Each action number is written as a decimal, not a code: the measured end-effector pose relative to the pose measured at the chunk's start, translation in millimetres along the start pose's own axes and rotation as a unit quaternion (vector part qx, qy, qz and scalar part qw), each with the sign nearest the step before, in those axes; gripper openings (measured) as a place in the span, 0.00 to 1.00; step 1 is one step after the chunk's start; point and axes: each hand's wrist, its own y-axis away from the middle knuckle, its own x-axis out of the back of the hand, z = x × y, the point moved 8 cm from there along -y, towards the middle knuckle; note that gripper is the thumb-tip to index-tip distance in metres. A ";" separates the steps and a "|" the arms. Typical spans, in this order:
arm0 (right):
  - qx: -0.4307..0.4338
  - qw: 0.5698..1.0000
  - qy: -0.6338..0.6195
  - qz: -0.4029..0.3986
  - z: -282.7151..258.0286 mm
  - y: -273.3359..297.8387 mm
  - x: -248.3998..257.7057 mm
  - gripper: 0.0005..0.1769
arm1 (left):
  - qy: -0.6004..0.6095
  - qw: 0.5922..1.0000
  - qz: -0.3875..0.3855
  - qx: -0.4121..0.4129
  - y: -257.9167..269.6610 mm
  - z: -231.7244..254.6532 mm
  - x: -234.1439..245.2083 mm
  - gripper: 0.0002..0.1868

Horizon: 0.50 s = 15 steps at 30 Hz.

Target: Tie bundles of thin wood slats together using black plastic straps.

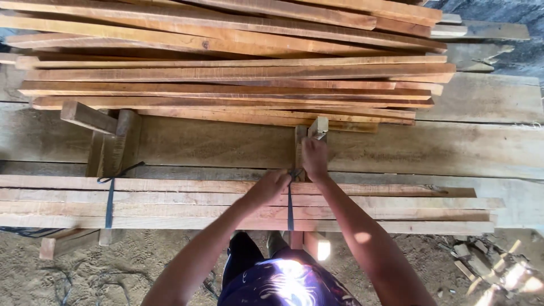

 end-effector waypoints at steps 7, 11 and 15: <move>0.154 0.979 0.030 -0.127 -27.1 94.3 34.6 0.09 | 0.175 0.973 -0.013 0.147 -62.6 -65.1 2.4 0.15; 0.417 0.817 0.347 -0.194 -29.5 130.3 5.3 0.14 | 0.165 0.974 0.055 0.147 -88.6 -112.4 0.6 0.18; 0.482 0.743 0.409 -0.220 -4.6 130.6 -13.8 0.19 | 0.140 0.973 0.109 0.148 -90.2 -115.8 1.5 0.17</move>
